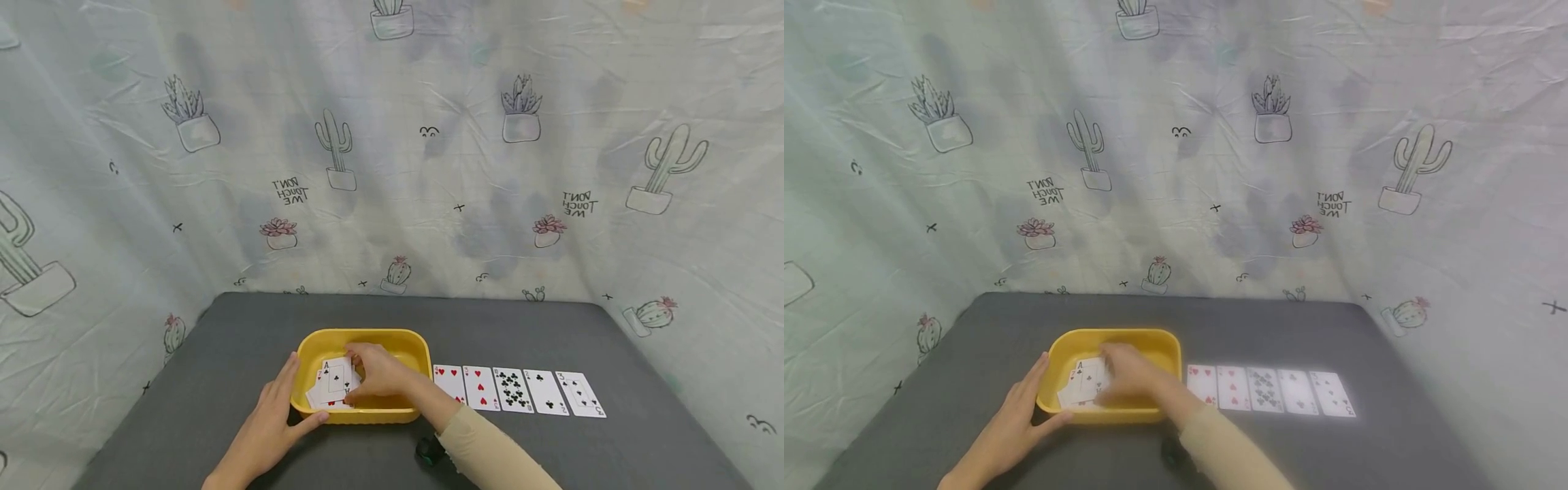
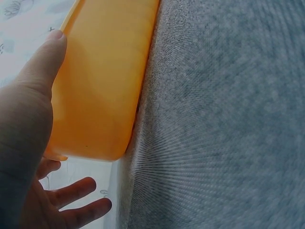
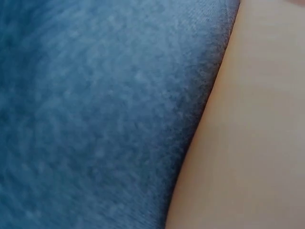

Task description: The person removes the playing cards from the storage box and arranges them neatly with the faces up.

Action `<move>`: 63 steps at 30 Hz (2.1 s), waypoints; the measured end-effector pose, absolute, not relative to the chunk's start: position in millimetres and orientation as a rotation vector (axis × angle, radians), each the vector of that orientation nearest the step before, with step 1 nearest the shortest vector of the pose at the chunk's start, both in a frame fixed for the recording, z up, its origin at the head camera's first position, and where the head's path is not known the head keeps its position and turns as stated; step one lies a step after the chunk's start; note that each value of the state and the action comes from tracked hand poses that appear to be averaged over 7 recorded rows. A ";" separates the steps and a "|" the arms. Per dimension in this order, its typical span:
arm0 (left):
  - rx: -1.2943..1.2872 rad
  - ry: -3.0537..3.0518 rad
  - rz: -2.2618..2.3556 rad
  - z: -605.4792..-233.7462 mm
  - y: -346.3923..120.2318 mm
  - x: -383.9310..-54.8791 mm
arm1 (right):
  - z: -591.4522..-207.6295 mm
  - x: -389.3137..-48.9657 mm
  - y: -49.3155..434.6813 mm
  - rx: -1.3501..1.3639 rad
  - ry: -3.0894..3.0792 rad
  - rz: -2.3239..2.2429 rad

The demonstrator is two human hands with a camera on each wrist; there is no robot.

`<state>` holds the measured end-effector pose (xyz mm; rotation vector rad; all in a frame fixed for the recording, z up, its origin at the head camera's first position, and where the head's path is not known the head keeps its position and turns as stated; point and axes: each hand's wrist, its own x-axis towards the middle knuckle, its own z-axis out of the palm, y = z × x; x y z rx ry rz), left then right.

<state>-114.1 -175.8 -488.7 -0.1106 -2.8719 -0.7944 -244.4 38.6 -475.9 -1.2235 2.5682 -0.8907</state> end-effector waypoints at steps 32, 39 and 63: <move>-0.118 -2.824 -0.797 -491.0 -179.6 -110.9 | -440.6 -235.7 193.3 -1.472 2.619 -1.303; -0.134 -2.823 -0.816 -489.9 -176.4 -114.5 | -452.2 -220.5 257.1 -1.388 2.554 -1.425; -0.156 -2.833 -0.808 -486.1 -178.8 -111.0 | -447.7 -216.0 441.9 -1.100 2.642 -1.328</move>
